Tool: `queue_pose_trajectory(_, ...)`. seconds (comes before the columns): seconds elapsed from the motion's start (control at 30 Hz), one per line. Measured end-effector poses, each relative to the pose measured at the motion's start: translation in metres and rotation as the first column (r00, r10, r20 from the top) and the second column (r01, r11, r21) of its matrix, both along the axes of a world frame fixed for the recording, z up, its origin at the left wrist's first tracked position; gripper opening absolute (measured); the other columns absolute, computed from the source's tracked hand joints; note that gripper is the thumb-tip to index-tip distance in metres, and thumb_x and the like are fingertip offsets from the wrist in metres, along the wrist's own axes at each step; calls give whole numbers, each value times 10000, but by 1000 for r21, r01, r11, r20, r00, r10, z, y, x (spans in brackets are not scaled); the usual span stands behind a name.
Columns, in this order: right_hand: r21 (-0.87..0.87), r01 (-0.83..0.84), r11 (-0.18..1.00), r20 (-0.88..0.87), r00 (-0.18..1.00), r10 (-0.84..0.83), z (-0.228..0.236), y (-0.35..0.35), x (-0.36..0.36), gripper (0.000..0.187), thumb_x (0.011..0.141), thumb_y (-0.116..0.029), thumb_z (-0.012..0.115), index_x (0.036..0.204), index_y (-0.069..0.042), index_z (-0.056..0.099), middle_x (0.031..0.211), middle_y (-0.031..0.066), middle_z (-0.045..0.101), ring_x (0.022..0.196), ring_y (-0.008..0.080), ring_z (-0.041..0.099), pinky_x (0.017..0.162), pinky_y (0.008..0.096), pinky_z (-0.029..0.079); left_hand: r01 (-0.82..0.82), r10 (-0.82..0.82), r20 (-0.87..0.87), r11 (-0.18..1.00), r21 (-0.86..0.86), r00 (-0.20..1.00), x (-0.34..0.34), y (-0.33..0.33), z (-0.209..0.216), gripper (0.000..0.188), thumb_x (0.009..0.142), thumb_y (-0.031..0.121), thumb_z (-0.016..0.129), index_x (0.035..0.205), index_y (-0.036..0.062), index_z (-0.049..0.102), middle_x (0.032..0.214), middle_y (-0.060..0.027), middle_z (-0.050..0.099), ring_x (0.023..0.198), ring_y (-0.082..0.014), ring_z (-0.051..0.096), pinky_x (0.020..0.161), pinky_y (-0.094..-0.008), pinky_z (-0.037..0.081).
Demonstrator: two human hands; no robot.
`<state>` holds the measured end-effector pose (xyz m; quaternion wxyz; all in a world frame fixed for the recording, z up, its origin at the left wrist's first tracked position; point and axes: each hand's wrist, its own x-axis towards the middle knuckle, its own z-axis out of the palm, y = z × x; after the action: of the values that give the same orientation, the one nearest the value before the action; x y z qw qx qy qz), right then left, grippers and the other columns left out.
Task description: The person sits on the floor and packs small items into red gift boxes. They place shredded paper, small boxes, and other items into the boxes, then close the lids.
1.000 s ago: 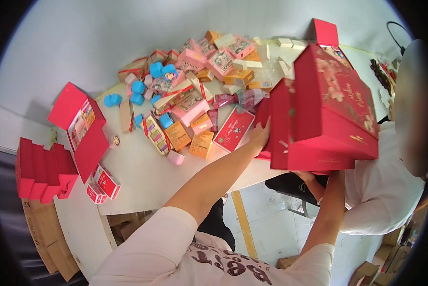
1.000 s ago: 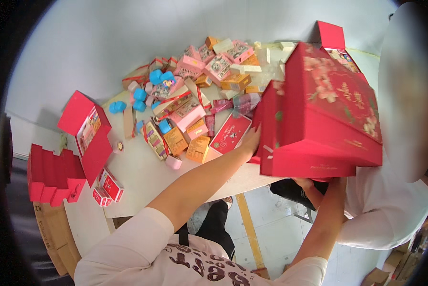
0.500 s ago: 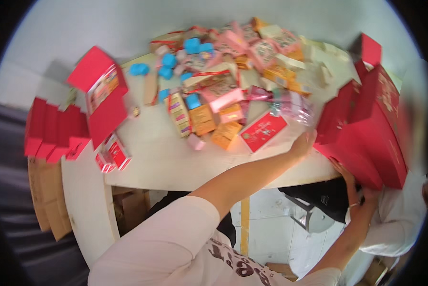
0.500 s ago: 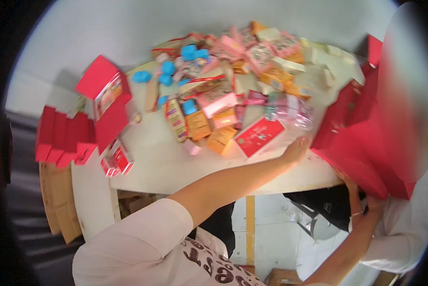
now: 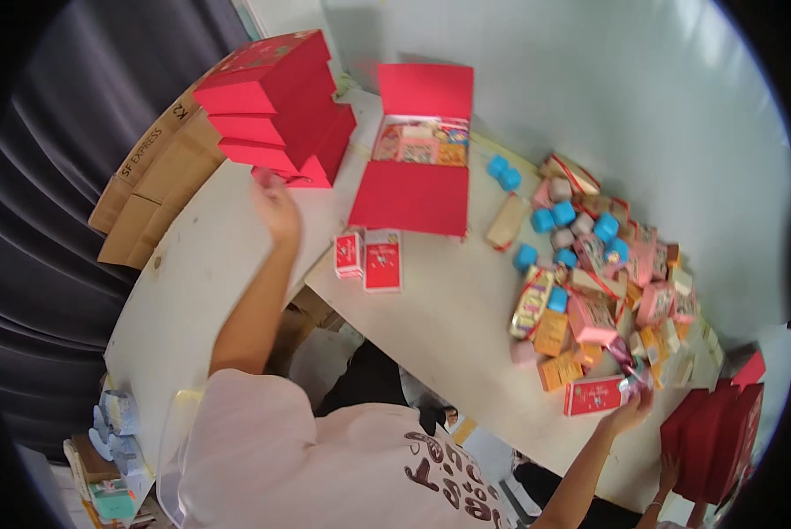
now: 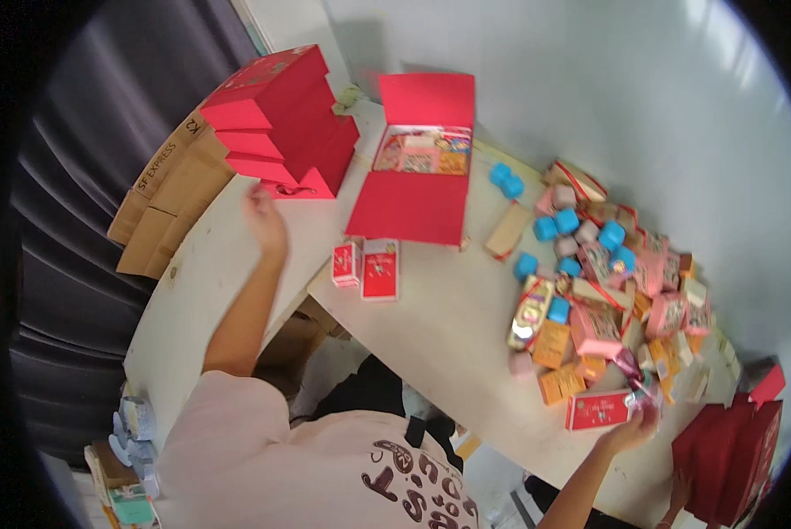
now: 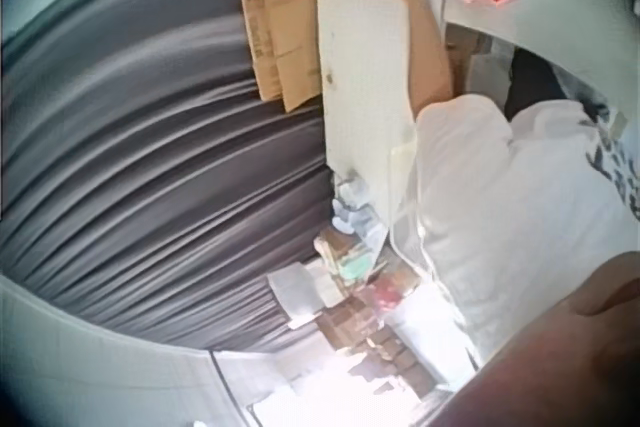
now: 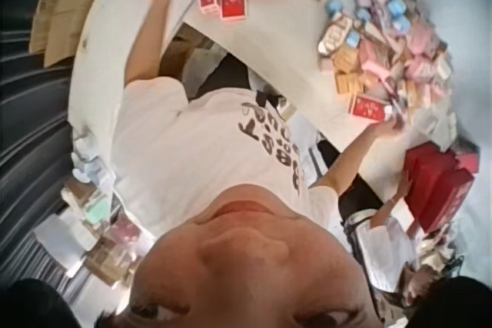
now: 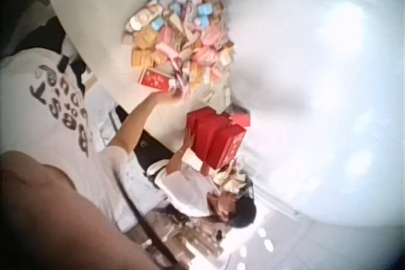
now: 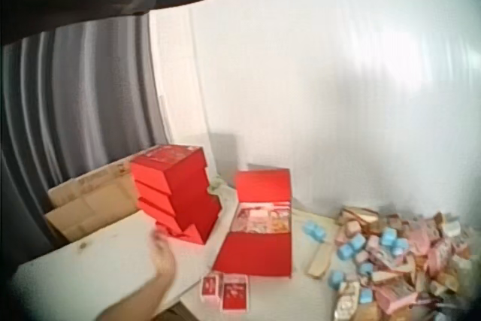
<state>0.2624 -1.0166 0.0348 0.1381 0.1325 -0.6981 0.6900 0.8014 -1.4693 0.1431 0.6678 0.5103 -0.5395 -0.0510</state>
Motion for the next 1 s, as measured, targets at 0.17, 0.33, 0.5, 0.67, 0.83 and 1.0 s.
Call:
queue_pose_trajectory(0.17,-95,-587,804,65,802,593,73,-235,123,195,864,-42,526,1033,48,558,994,127,597,929,195,584,830,286,469,-174,162,-152,982,-70,975,168,-154,77,604,886,370,487,1255,-96,384,1240,-220,462,1143,-287,461,953,-338,348)
queue_pose_trajectory(0.33,-83,-954,288,183,269,945,162,-442,327,452,869,-136,545,1271,35,429,1153,145,554,1057,208,545,930,307,413,66,13,-312,968,241,950,231,-241,136,807,809,536,554,1246,-125,403,1219,-199,503,1159,-266,457,965,-320,338)
queue_pose_trajectory(0.5,-333,-938,94,407,-53,912,204,-571,466,771,856,-409,551,1406,-14,184,1432,165,255,1321,235,244,1069,350,200,216,-166,-143,837,503,976,270,-267,151,553,751,406,699,1029,-54,570,944,-114,592,869,-170,549,778,-267,418)
queue_pose_trajectory(0.67,-468,-840,276,370,98,924,233,-567,493,712,858,-390,572,1396,-59,244,1397,125,326,1282,216,310,1045,341,250,361,-308,-232,902,239,923,228,-221,136,288,765,241,727,824,19,554,750,-13,536,663,-77,468,580,-225,392)
queue_pose_trajectory(0.83,-670,-647,364,249,266,931,183,-439,427,356,839,-151,625,1125,-23,455,1086,74,541,1003,142,513,889,297,406,481,-467,-198,876,31,862,147,-91,107,223,783,101,691,878,21,505,845,-47,541,746,-111,497,680,-244,433)
queue_pose_trajectory(1.0,-596,-434,676,421,548,723,93,-229,344,354,771,-56,664,1058,-36,459,1059,86,556,987,151,529,886,301,417,785,-752,-226,579,220,619,41,65,-3,388,732,-8,687,1055,12,475,1028,-73,476,923,-140,502,784,-265,464)
